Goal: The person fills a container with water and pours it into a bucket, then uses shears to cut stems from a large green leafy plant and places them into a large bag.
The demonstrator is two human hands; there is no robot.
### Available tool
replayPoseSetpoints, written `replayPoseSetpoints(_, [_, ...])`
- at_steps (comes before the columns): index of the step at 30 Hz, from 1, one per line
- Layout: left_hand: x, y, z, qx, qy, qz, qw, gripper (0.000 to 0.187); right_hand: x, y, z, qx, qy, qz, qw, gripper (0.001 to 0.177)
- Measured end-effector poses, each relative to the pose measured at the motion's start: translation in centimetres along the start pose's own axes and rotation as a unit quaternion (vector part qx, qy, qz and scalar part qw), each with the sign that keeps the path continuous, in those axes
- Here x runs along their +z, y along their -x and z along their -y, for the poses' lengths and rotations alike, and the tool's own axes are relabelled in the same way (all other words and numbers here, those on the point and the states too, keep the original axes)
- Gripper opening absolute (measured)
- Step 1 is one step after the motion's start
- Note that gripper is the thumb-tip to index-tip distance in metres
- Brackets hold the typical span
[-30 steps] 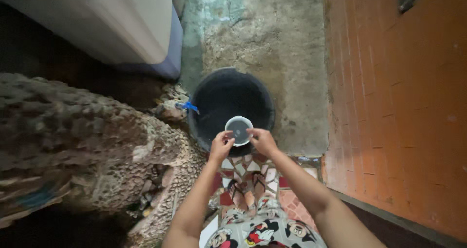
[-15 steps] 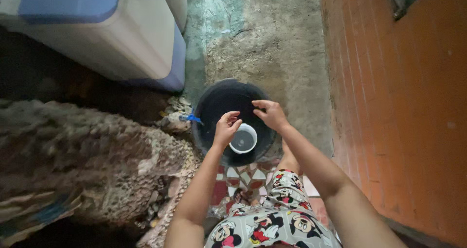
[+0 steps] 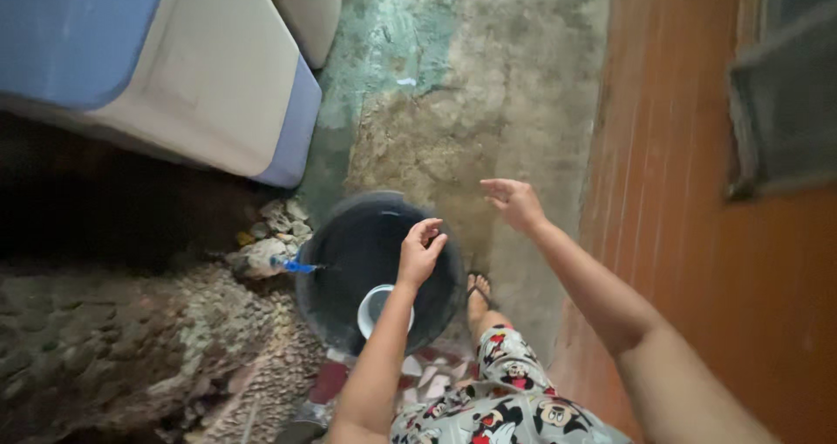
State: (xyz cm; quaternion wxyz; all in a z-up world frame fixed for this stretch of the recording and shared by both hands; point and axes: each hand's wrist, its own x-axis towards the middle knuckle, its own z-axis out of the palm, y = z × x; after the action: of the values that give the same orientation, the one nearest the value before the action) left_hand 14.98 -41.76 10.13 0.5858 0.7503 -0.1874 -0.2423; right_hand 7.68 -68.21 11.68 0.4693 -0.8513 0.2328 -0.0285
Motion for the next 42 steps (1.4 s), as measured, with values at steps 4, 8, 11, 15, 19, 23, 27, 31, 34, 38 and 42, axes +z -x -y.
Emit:
replayPoseSetpoints(4, [2.0,-3.7,-2.3,-0.046,0.066,-0.069,0.994,0.032,-4.5,-6.3,1.8,-0.029,-0.012,0.041,0.999,0.035])
replayPoseSetpoints(8, [1.1,-8.0,-5.6,-0.034,0.080,-0.119,0.989,0.032,-5.6,-11.4,6.6,-0.075,-0.030,0.069,0.994,0.036])
replayPoseSetpoints(11, [0.5,-11.5,-9.4,0.003,0.080,-0.131,0.988,0.033,-6.1,-14.0,10.2,-0.082,-0.120,0.097,0.985,0.035])
replayPoseSetpoints(15, [-1.6,-17.0,-15.2,0.044,0.003,-0.115,0.992,0.036,-10.9,-17.5,14.0,-0.116,0.021,0.116,0.986,0.036])
replayPoseSetpoints(19, [-3.6,-23.6,-17.1,0.163,-0.091,-0.130,0.974,0.036,-15.7,-22.0,13.3,-0.155,0.056,0.064,0.984,0.035])
replayPoseSetpoints(23, [-3.4,-29.5,-18.0,0.134,-0.073,-0.130,0.980,0.038,-16.6,-26.8,13.8,-0.157,0.117,-0.003,0.981,0.034])
replayPoseSetpoints(27, [-4.5,-35.4,-20.1,0.186,-0.122,-0.149,0.963,0.038,-15.4,-34.5,16.7,-0.263,0.101,-0.032,0.959,0.034])
replayPoseSetpoints(31, [-8.6,-42.5,-22.2,0.133,-0.138,-0.156,0.969,0.040,-14.9,-42.6,22.6,-0.281,0.079,-0.014,0.956,0.034])
replayPoseSetpoints(34, [-11.8,-47.7,-24.5,0.142,-0.145,-0.182,0.962,0.039,-15.8,-46.9,27.2,-0.266,0.065,0.019,0.962,0.034])
replayPoseSetpoints(38, [-15.6,-54.5,-29.2,0.136,-0.130,-0.182,0.965,0.039,-18.5,-53.8,32.4,-0.304,0.059,-0.011,0.951,0.034])
replayPoseSetpoints(42, [-17.9,-58.8,-33.3,0.142,-0.131,-0.184,0.964,0.037,-21.5,-58.6,35.1,-0.314,0.061,-0.007,0.947,0.036])
